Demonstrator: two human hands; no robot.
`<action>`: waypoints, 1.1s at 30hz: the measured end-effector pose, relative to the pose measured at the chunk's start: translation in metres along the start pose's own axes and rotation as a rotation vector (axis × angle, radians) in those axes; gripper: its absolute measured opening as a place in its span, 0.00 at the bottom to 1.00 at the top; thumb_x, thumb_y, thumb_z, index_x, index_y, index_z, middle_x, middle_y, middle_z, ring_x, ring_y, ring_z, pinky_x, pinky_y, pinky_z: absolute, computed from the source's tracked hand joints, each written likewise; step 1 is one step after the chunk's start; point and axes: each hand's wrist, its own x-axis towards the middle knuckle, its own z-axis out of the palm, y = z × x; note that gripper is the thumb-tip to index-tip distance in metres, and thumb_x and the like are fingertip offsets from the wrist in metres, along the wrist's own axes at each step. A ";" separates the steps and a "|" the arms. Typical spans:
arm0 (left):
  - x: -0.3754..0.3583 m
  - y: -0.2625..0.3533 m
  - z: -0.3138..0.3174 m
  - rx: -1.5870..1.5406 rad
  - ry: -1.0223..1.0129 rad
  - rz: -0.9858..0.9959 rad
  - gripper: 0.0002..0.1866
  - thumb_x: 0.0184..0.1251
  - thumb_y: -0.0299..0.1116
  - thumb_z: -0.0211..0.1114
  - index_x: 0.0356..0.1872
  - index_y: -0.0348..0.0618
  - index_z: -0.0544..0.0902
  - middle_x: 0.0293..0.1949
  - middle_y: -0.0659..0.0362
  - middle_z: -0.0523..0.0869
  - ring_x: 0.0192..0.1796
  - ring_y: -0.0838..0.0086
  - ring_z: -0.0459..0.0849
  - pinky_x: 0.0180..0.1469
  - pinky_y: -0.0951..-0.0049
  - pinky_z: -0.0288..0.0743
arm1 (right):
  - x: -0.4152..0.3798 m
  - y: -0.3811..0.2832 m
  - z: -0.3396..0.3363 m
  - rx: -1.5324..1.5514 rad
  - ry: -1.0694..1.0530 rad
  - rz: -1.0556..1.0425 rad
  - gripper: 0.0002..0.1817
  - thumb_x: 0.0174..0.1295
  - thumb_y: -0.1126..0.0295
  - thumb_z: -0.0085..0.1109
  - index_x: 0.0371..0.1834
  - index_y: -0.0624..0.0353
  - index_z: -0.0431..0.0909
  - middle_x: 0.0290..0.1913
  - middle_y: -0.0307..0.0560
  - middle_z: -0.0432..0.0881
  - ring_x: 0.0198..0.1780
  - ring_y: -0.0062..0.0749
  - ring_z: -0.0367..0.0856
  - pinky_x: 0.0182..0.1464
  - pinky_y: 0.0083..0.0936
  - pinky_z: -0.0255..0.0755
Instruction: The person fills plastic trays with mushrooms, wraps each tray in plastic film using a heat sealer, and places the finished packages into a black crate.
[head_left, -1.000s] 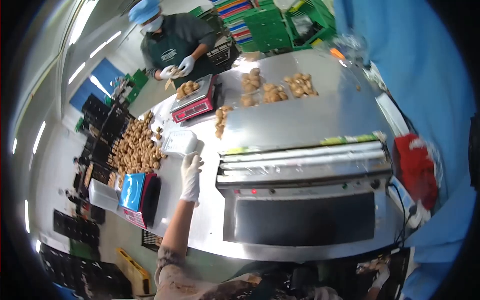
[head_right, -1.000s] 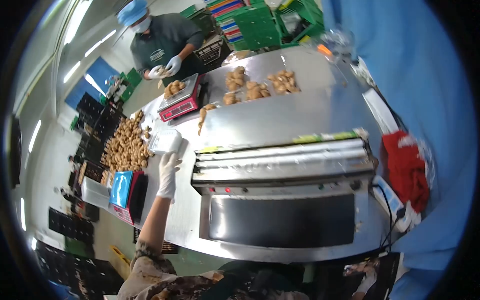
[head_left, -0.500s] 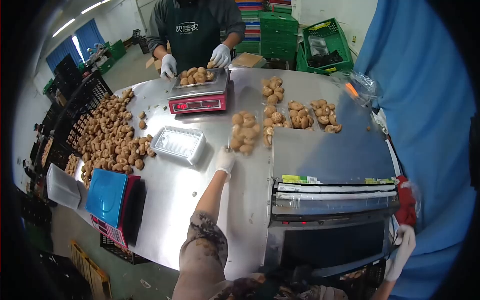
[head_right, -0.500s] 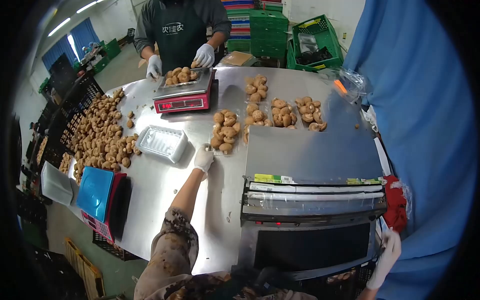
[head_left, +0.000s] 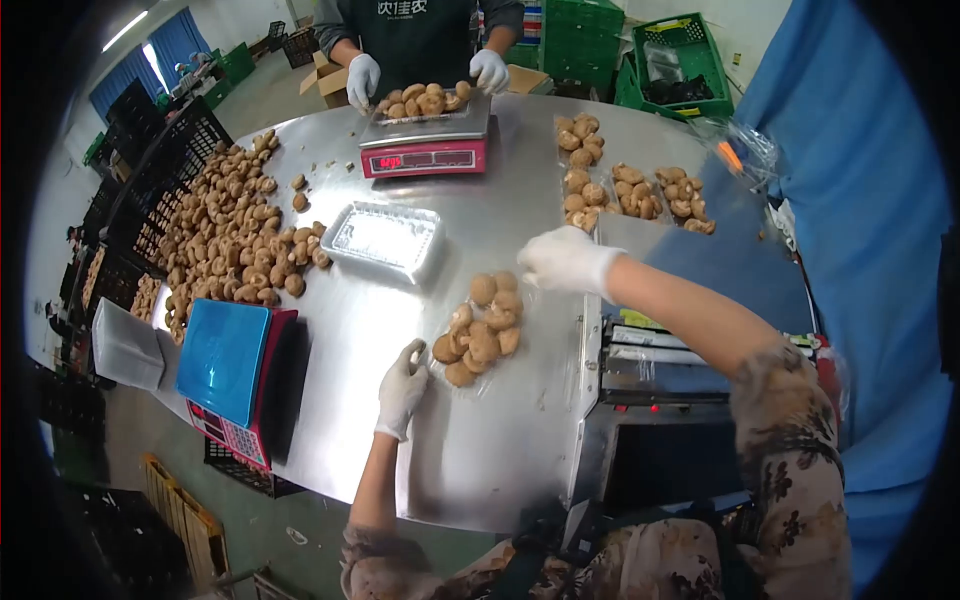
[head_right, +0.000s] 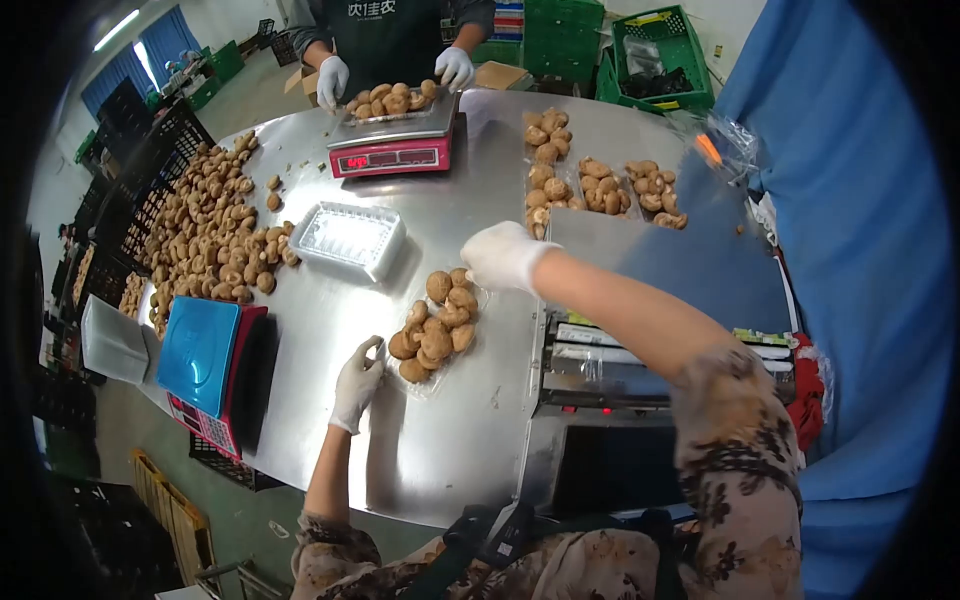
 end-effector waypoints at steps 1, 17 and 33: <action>-0.015 -0.005 0.001 -0.012 0.083 -0.053 0.19 0.65 0.36 0.57 0.55 0.41 0.74 0.26 0.57 0.80 0.27 0.74 0.79 0.33 0.72 0.73 | 0.021 -0.008 0.002 -0.077 -0.133 0.056 0.13 0.56 0.65 0.53 0.39 0.61 0.82 0.39 0.52 0.83 0.44 0.47 0.81 0.44 0.34 0.75; -0.065 0.026 0.014 -0.604 0.201 0.097 0.08 0.66 0.28 0.58 0.37 0.40 0.66 0.27 0.58 0.74 0.21 0.74 0.78 0.23 0.78 0.75 | 0.053 -0.001 0.061 -0.018 -0.073 0.237 0.12 0.51 0.70 0.58 0.38 0.60 0.84 0.41 0.54 0.84 0.44 0.45 0.84 0.44 0.36 0.77; -0.016 0.270 0.088 -0.324 -0.380 0.386 0.07 0.62 0.27 0.59 0.35 0.39 0.68 0.28 0.59 0.77 0.27 0.74 0.82 0.28 0.78 0.74 | -0.236 0.162 0.026 0.552 0.245 0.739 0.13 0.57 0.65 0.49 0.30 0.63 0.79 0.29 0.49 0.83 0.31 0.35 0.82 0.38 0.30 0.74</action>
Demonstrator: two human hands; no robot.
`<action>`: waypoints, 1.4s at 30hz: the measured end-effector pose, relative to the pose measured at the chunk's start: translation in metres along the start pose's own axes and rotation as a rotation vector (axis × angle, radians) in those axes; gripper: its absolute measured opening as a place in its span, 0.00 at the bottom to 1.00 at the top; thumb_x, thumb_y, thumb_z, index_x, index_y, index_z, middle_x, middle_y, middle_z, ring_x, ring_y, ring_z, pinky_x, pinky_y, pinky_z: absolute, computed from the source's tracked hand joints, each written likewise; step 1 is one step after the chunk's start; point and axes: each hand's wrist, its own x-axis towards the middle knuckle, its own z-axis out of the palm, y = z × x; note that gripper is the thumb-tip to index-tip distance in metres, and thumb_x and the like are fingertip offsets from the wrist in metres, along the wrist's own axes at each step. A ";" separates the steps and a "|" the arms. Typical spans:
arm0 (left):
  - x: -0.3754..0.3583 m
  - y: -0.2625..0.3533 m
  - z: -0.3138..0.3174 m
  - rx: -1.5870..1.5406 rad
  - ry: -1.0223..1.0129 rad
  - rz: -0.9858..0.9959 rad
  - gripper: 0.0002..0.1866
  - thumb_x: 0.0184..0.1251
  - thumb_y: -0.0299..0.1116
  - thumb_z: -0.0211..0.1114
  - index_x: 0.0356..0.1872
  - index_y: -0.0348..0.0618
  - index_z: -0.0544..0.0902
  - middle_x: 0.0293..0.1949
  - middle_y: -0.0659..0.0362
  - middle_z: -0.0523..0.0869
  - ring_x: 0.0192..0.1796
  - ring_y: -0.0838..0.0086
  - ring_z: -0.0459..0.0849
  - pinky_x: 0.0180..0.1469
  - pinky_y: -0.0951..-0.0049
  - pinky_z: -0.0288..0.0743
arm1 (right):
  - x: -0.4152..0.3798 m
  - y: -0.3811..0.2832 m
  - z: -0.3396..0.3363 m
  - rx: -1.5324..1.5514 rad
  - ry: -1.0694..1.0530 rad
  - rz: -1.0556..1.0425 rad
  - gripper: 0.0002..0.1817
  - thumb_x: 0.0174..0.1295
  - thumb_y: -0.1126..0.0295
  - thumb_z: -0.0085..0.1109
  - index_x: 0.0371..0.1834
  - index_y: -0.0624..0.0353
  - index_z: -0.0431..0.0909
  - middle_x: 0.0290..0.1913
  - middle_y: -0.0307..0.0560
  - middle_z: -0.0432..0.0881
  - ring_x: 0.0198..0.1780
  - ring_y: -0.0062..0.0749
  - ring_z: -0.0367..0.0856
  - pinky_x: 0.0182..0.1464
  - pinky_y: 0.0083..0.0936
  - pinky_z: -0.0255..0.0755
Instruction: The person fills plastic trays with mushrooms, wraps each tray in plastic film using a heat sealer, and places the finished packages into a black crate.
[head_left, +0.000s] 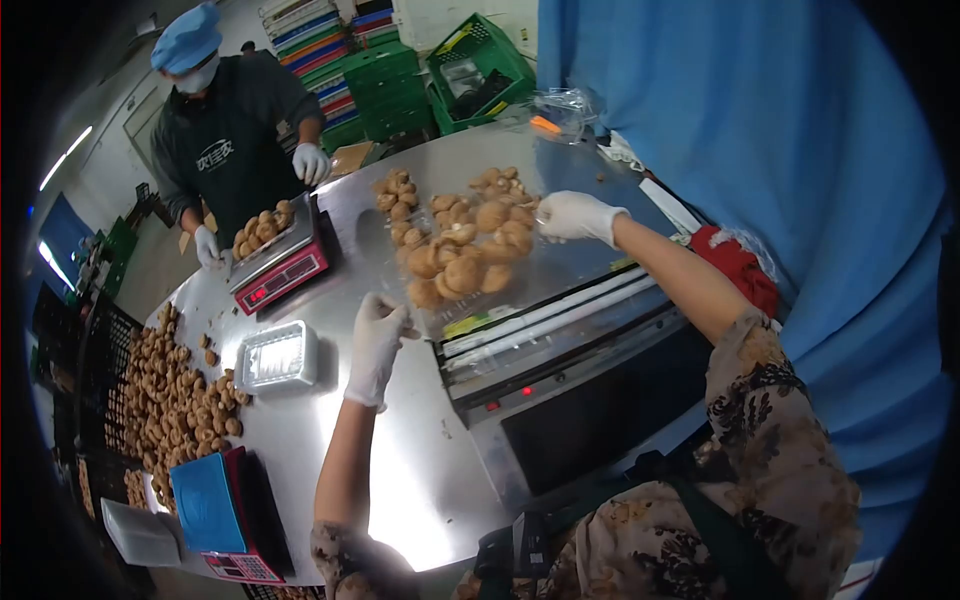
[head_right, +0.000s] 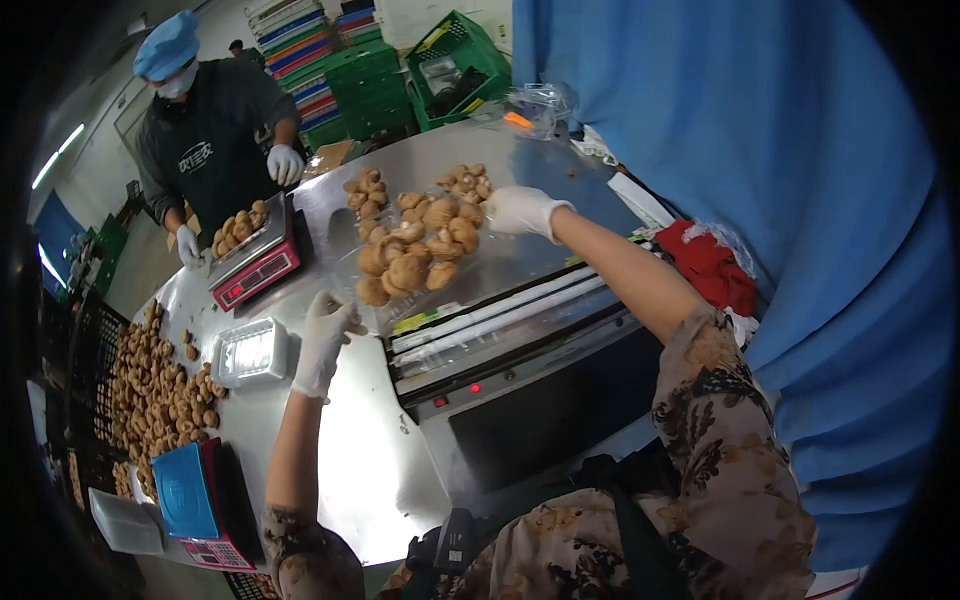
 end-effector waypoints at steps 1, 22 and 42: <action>0.012 -0.001 0.018 0.005 -0.032 0.007 0.07 0.62 0.26 0.59 0.34 0.39 0.68 0.28 0.58 0.77 0.27 0.74 0.82 0.28 0.78 0.75 | -0.011 0.018 -0.003 0.016 -0.003 0.026 0.12 0.57 0.65 0.50 0.31 0.63 0.79 0.29 0.47 0.83 0.31 0.33 0.82 0.38 0.28 0.74; -0.092 0.008 0.105 1.041 0.133 0.184 0.17 0.58 0.47 0.65 0.31 0.42 0.85 0.31 0.53 0.85 0.34 0.61 0.84 0.38 0.67 0.75 | -0.170 0.148 0.039 -0.459 0.551 0.133 0.23 0.55 0.47 0.58 0.19 0.57 0.84 0.28 0.51 0.79 0.36 0.43 0.79 0.40 0.38 0.71; 0.009 0.110 0.064 -0.857 0.194 0.479 0.13 0.68 0.36 0.54 0.46 0.38 0.78 0.41 0.55 0.83 0.47 0.70 0.81 0.51 0.69 0.76 | -0.145 0.080 -0.104 1.451 0.475 -0.521 0.15 0.68 0.65 0.40 0.28 0.58 0.76 0.34 0.43 0.77 0.36 0.29 0.73 0.43 0.25 0.67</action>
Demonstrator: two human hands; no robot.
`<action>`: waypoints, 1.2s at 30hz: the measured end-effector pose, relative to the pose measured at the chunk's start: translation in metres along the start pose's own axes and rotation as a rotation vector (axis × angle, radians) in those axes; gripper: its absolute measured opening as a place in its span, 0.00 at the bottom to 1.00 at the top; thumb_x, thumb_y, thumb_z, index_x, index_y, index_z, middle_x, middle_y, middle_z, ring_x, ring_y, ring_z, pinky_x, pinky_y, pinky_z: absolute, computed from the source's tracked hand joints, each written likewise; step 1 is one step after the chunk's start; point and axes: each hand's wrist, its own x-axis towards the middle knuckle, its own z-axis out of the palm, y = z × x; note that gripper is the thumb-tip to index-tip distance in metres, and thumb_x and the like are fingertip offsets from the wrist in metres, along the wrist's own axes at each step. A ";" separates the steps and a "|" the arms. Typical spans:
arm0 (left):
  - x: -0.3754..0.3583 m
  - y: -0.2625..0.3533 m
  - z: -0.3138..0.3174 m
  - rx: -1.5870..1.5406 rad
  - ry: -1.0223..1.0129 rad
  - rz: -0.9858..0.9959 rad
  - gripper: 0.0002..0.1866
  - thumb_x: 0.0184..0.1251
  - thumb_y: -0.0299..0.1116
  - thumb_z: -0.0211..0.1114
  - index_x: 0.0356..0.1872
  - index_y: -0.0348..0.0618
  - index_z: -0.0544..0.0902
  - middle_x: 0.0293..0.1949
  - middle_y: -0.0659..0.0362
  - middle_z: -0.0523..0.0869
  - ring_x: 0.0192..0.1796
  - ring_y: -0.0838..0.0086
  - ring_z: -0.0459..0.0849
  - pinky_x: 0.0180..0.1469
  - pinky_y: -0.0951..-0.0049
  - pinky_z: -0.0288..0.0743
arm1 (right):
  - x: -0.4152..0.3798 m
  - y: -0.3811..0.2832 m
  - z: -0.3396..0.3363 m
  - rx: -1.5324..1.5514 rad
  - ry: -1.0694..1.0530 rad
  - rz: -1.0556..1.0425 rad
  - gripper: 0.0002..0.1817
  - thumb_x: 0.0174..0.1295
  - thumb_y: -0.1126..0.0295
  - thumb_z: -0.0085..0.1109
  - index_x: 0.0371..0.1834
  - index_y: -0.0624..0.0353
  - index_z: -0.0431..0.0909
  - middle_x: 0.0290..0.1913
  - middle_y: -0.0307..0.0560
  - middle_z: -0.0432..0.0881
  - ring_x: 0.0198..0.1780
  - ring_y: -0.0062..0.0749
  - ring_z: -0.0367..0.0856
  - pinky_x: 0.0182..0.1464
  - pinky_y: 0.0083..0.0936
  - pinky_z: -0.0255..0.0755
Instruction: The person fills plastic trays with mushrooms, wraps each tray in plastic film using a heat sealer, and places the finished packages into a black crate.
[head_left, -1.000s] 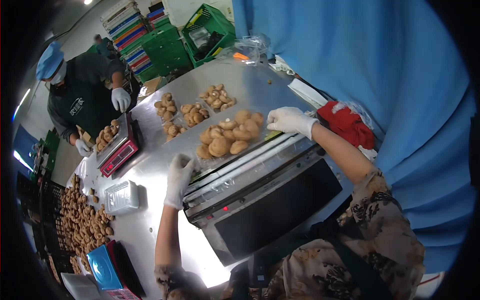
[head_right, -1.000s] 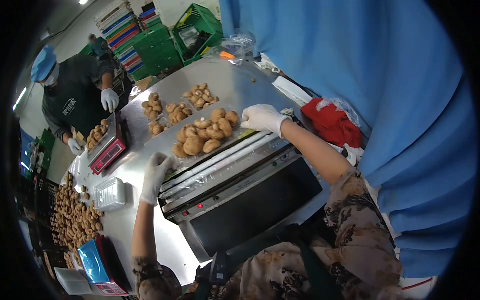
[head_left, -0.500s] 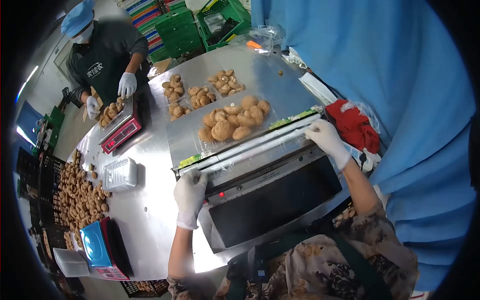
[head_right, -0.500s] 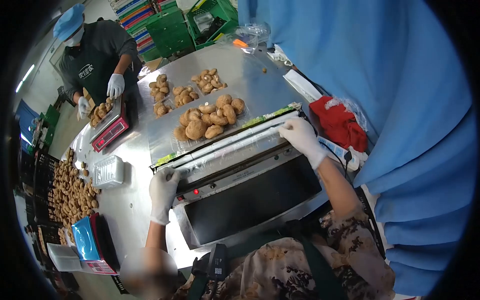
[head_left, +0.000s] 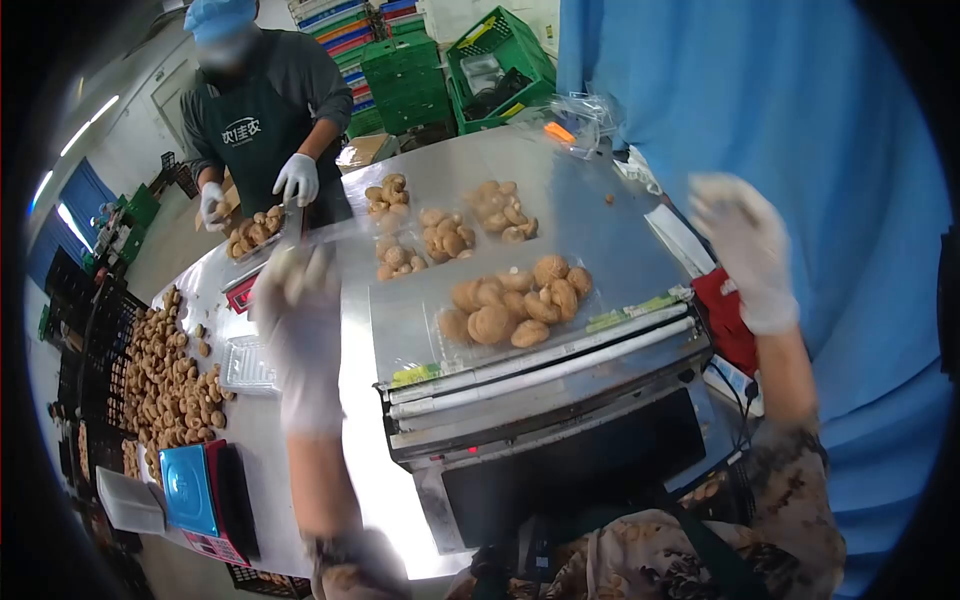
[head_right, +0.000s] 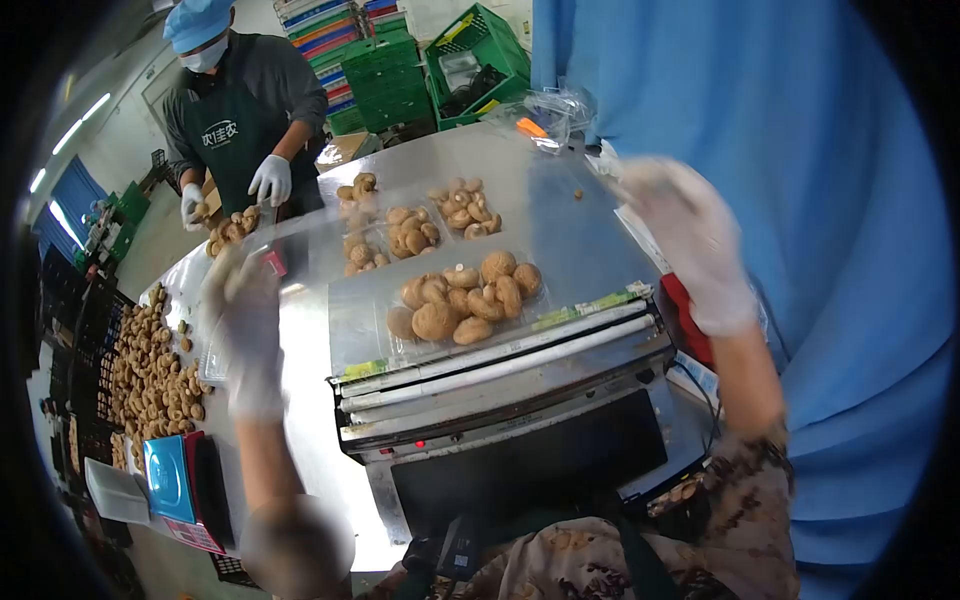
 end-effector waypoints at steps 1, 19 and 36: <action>0.046 -0.030 -0.011 0.109 -0.333 0.073 0.13 0.69 0.36 0.54 0.45 0.37 0.79 0.42 0.56 0.83 0.47 0.71 0.81 0.58 0.69 0.70 | 0.034 0.024 0.001 -0.258 -0.032 -0.108 0.16 0.68 0.65 0.41 0.39 0.61 0.81 0.43 0.44 0.82 0.44 0.30 0.78 0.51 0.23 0.68; 0.044 -0.135 -0.066 1.132 -0.609 -0.052 0.13 0.70 0.32 0.53 0.47 0.35 0.80 0.47 0.53 0.83 0.47 0.67 0.82 0.51 0.73 0.74 | 0.066 0.182 -0.047 -1.069 -0.431 -0.203 0.12 0.67 0.71 0.46 0.41 0.63 0.80 0.49 0.51 0.80 0.51 0.42 0.77 0.56 0.31 0.69; -0.141 0.013 -0.016 1.268 -0.742 0.473 0.13 0.65 0.25 0.47 0.44 0.37 0.79 0.52 0.44 0.80 0.60 0.53 0.76 0.63 0.56 0.66 | -0.087 0.027 -0.003 -0.776 -0.059 -0.653 0.09 0.60 0.75 0.44 0.32 0.66 0.76 0.38 0.61 0.80 0.35 0.50 0.80 0.39 0.40 0.73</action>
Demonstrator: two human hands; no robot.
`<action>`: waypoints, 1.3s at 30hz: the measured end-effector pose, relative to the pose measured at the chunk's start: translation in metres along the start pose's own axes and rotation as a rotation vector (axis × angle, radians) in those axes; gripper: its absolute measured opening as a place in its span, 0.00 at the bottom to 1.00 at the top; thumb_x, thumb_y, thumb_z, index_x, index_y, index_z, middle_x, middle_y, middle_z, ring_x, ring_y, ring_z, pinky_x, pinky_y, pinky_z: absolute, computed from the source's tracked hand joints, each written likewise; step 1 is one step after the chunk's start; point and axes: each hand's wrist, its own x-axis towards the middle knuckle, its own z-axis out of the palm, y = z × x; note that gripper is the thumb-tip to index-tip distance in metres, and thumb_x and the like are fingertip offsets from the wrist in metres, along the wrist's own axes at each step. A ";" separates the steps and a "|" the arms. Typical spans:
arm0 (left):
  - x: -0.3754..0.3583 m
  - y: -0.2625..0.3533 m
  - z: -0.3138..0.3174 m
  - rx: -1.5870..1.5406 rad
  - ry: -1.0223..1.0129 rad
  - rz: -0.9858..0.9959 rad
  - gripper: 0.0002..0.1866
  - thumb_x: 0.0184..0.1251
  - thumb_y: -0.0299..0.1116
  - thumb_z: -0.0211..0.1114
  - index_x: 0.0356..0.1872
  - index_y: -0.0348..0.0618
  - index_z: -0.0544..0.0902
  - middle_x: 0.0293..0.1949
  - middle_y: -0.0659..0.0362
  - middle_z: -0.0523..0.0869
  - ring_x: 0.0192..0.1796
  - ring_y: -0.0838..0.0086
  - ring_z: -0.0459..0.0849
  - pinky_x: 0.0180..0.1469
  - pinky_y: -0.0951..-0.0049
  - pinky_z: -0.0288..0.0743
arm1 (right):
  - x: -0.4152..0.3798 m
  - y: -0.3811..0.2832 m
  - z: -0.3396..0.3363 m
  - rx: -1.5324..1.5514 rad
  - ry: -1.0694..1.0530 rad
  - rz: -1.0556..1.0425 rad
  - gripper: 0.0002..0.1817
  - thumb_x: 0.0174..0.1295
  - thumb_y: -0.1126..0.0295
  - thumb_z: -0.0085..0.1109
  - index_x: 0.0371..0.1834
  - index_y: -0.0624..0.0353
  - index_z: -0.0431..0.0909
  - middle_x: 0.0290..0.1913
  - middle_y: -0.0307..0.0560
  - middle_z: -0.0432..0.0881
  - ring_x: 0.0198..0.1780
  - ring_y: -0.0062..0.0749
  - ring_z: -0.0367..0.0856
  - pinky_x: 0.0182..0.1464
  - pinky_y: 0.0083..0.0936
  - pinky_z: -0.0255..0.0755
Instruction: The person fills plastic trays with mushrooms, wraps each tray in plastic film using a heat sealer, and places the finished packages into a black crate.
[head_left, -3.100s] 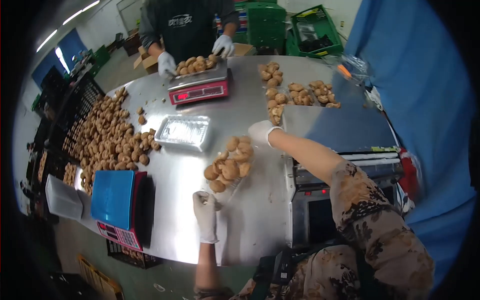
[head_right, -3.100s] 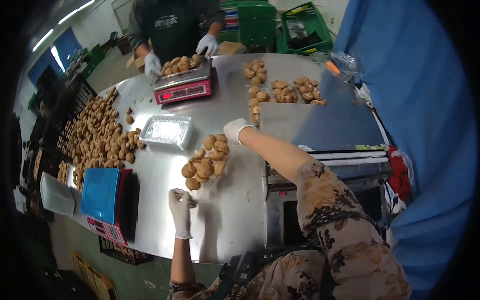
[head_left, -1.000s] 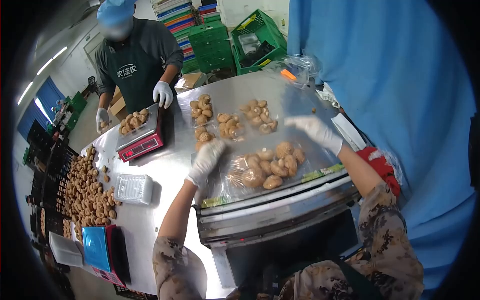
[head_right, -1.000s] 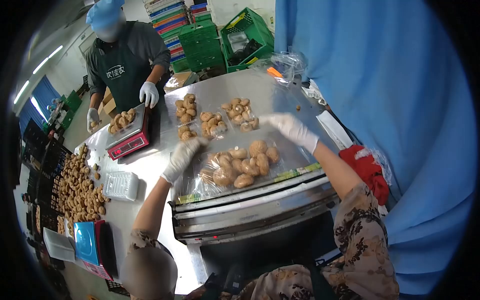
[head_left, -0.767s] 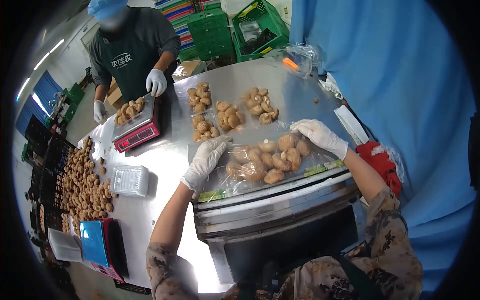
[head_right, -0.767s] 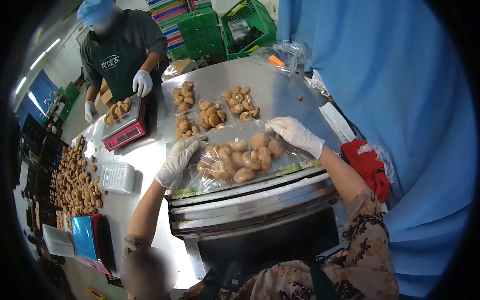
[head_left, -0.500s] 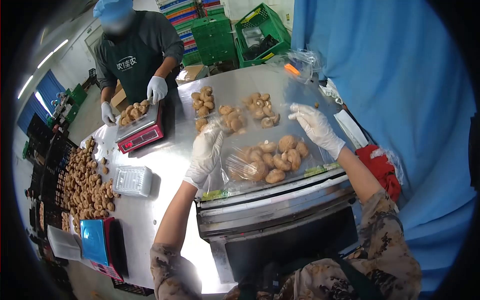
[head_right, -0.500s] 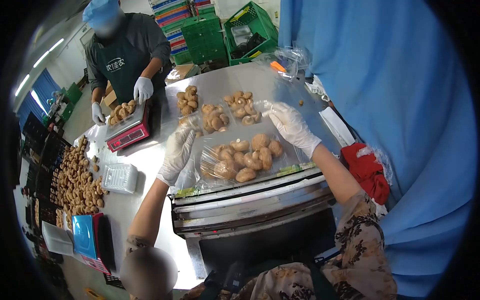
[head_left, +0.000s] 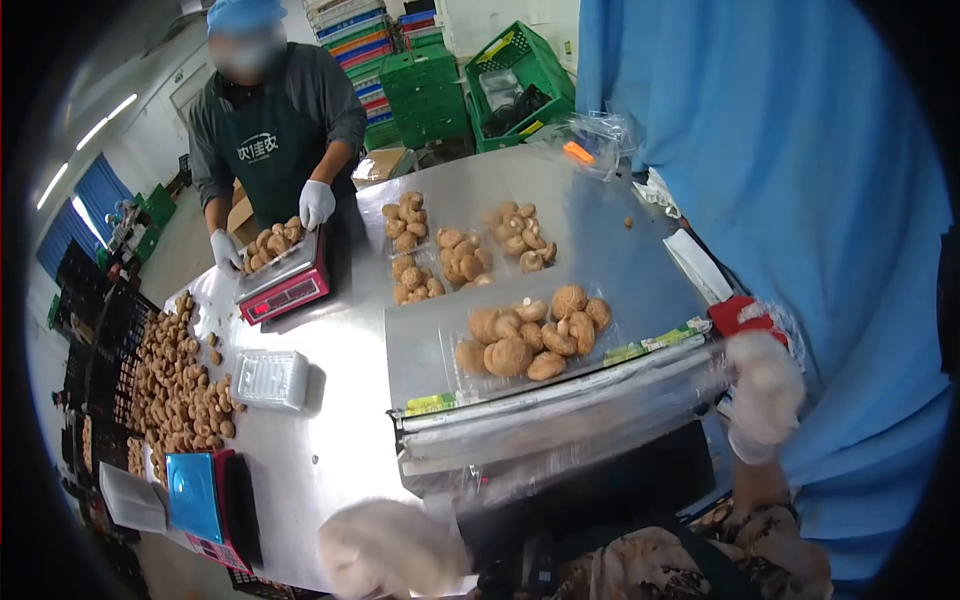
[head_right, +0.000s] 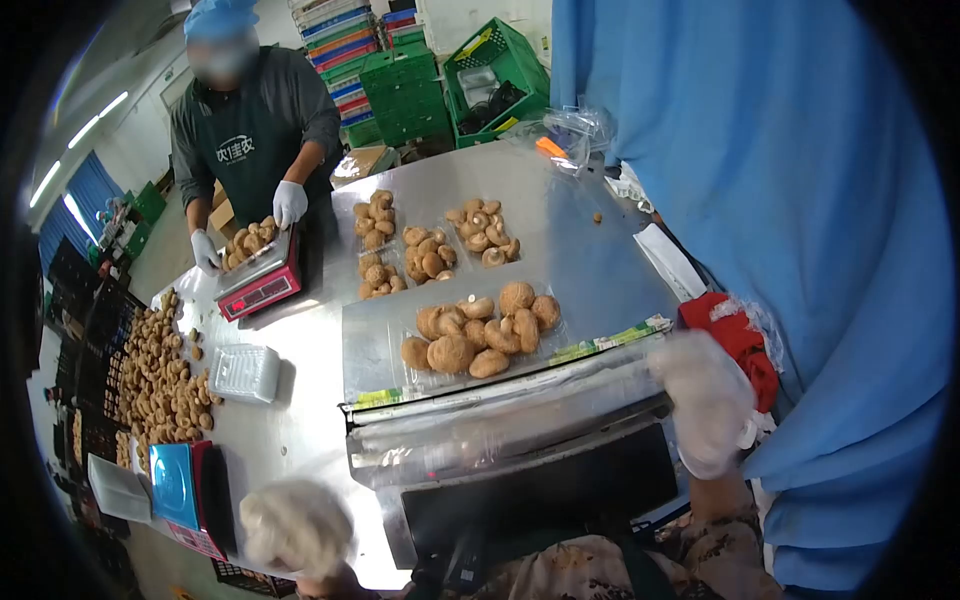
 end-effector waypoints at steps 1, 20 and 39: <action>-0.014 0.002 0.002 -0.027 -0.050 -0.044 0.13 0.65 0.25 0.48 0.45 0.37 0.79 0.52 0.44 0.80 0.59 0.54 0.76 0.63 0.56 0.66 | -0.011 0.000 -0.005 0.457 0.139 0.047 0.10 0.60 0.70 0.47 0.28 0.64 0.75 0.33 0.59 0.80 0.28 0.48 0.78 0.33 0.38 0.71; -0.014 -0.048 0.024 -0.165 -0.313 -0.214 0.20 0.67 0.38 0.53 0.56 0.39 0.74 0.55 0.50 0.79 0.59 0.61 0.76 0.63 0.63 0.66 | 0.012 0.023 -0.066 1.374 -0.810 0.065 0.11 0.64 0.68 0.48 0.38 0.56 0.83 0.45 0.51 0.83 0.41 0.34 0.84 0.44 0.29 0.75; 0.125 -0.172 0.103 -0.448 -0.255 -0.405 0.17 0.61 0.36 0.67 0.47 0.36 0.80 0.53 0.58 0.81 0.54 0.74 0.77 0.61 0.74 0.65 | -0.003 -0.010 -0.095 1.290 -0.763 0.072 0.11 0.64 0.68 0.48 0.38 0.55 0.83 0.46 0.49 0.83 0.43 0.32 0.83 0.46 0.27 0.74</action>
